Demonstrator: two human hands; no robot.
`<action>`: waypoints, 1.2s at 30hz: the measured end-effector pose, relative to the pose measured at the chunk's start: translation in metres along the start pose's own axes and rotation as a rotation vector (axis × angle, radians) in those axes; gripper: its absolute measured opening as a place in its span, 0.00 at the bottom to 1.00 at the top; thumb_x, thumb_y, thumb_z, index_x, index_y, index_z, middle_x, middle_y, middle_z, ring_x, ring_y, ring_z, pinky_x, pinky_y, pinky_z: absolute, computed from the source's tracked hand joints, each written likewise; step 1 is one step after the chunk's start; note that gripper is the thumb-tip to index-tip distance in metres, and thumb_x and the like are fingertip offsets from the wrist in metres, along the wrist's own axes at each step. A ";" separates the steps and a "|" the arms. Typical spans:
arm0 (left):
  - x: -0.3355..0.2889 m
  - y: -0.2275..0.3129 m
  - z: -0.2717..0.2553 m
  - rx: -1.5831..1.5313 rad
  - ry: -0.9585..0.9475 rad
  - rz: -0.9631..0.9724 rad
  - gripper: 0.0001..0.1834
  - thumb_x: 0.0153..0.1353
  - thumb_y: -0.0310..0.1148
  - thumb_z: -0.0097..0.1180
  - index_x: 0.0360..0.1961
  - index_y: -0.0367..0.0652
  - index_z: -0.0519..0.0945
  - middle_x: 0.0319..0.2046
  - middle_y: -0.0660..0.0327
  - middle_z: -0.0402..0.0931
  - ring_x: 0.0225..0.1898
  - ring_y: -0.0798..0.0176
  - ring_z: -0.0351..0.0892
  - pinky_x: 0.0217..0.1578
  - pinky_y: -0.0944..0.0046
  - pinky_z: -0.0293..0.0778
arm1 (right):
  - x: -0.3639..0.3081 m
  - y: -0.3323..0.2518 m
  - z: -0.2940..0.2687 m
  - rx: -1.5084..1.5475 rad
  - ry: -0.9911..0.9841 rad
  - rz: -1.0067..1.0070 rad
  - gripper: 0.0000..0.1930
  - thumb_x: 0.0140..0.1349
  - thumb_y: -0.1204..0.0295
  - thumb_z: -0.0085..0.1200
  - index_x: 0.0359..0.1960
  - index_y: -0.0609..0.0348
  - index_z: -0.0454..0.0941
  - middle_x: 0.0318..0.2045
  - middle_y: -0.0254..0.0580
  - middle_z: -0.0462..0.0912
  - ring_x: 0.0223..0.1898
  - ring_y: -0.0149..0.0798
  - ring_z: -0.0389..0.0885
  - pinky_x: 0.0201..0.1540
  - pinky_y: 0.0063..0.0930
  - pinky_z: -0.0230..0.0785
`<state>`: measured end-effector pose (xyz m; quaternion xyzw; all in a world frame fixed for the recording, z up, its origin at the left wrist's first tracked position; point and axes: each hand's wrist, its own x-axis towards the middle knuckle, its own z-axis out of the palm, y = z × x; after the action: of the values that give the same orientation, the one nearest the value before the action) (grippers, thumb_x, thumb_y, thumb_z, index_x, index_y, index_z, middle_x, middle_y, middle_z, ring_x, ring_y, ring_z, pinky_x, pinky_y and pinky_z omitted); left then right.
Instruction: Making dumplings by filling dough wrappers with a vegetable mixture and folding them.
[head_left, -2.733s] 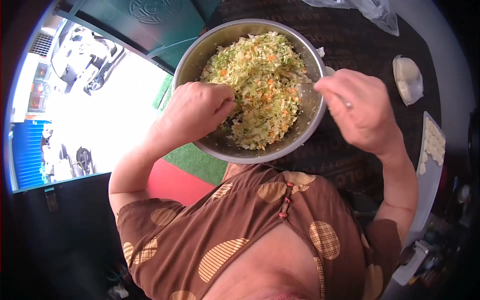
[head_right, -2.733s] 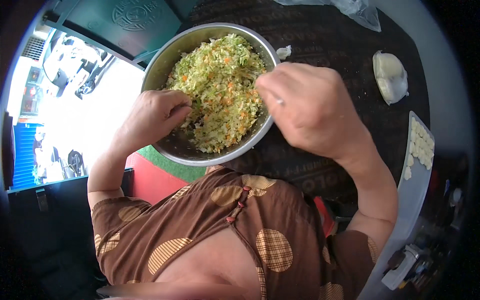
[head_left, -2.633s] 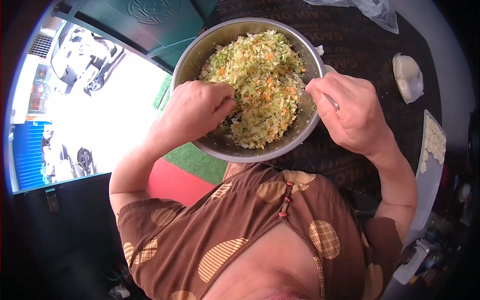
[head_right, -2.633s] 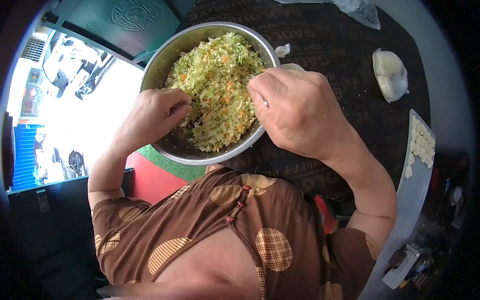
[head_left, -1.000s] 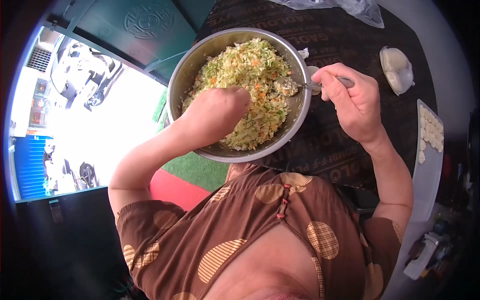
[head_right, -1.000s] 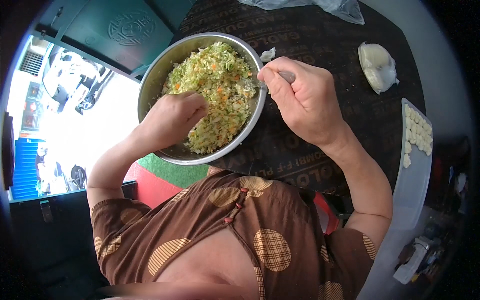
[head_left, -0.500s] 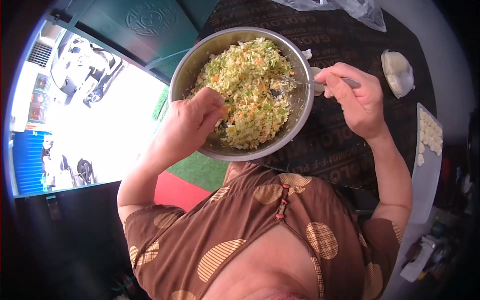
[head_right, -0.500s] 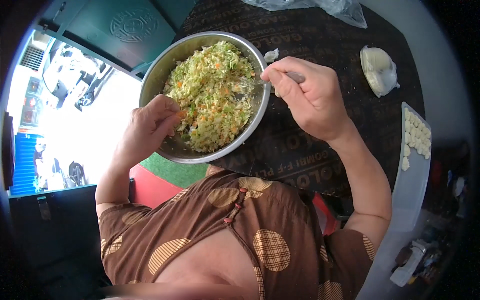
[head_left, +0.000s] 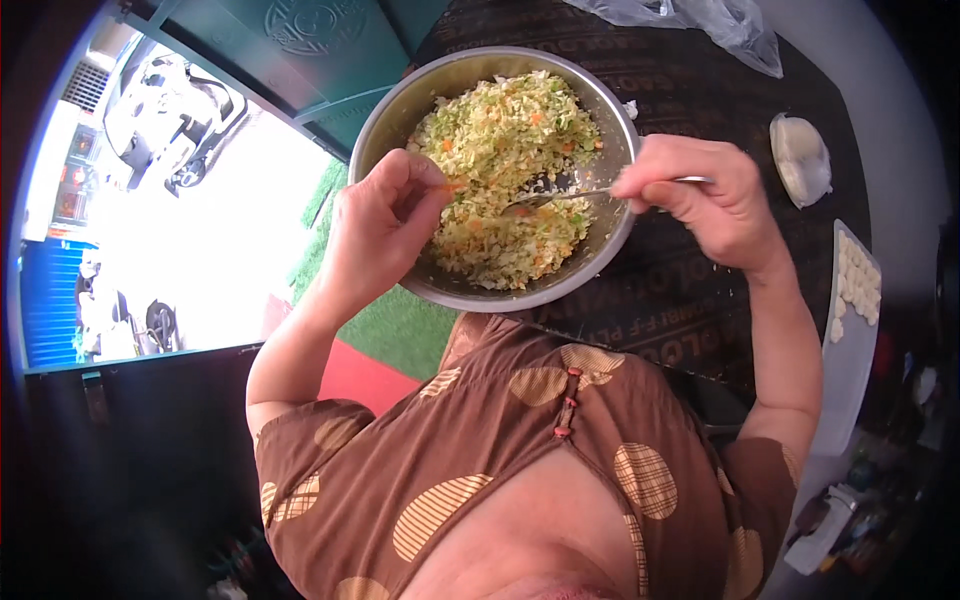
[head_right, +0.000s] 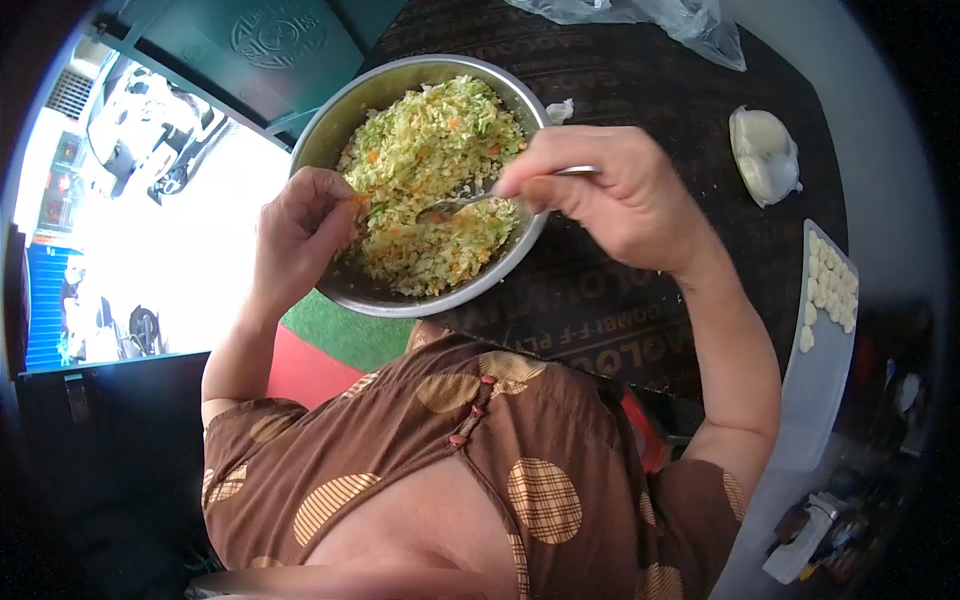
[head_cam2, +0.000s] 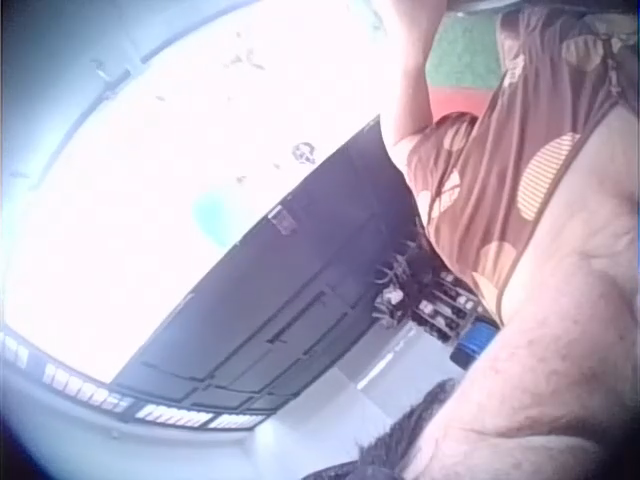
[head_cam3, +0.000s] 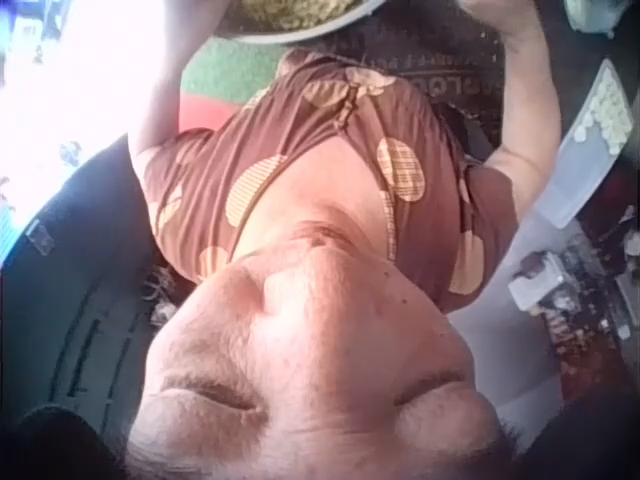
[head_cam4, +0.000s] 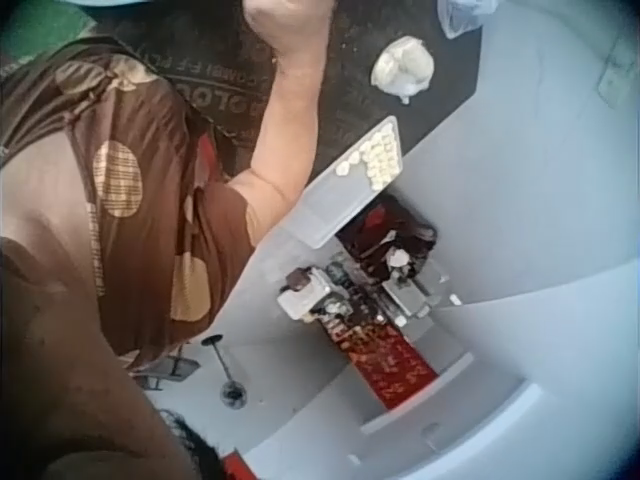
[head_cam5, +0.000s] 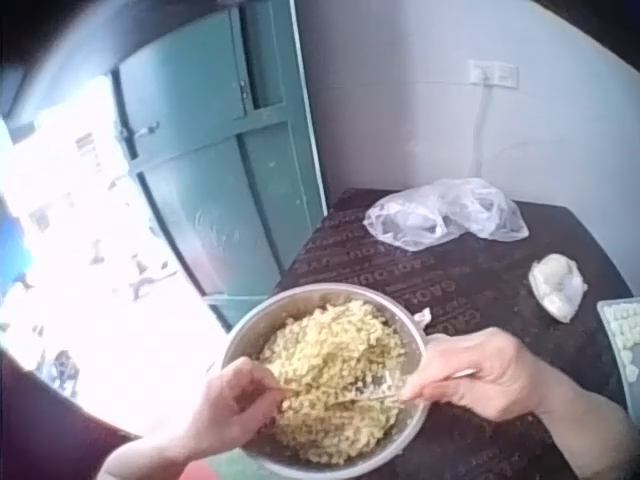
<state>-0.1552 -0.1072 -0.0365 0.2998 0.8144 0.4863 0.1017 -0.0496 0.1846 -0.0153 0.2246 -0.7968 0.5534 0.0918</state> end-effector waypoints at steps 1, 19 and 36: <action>0.001 -0.001 0.000 -0.025 0.003 0.013 0.05 0.60 0.22 0.56 0.34 0.37 0.72 0.23 0.66 0.77 0.25 0.80 0.72 0.25 0.75 0.68 | 0.000 -0.003 -0.007 -0.005 -0.029 -0.033 0.07 0.65 0.75 0.52 0.36 0.66 0.81 0.29 0.38 0.81 0.29 0.27 0.77 0.34 0.19 0.70; -0.002 -0.004 -0.005 -0.077 -0.023 0.004 0.04 0.61 0.24 0.56 0.35 0.37 0.73 0.26 0.62 0.82 0.26 0.76 0.79 0.28 0.73 0.73 | 0.029 -0.002 -0.006 -0.105 -0.329 -0.084 0.04 0.59 0.78 0.56 0.35 0.62 0.81 0.30 0.40 0.81 0.34 0.35 0.81 0.37 0.25 0.71; -0.003 -0.006 -0.005 -0.291 0.103 0.037 0.03 0.64 0.21 0.49 0.38 0.37 0.69 0.24 0.63 0.77 0.22 0.77 0.74 0.23 0.77 0.68 | 0.033 -0.004 0.080 -0.183 -0.048 -0.396 0.04 0.56 0.77 0.55 0.27 0.65 0.75 0.24 0.45 0.78 0.26 0.43 0.79 0.29 0.35 0.73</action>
<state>-0.1578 -0.1149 -0.0398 0.2718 0.7337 0.6158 0.0932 -0.0690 0.1007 -0.0288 0.3805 -0.7860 0.4444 0.1997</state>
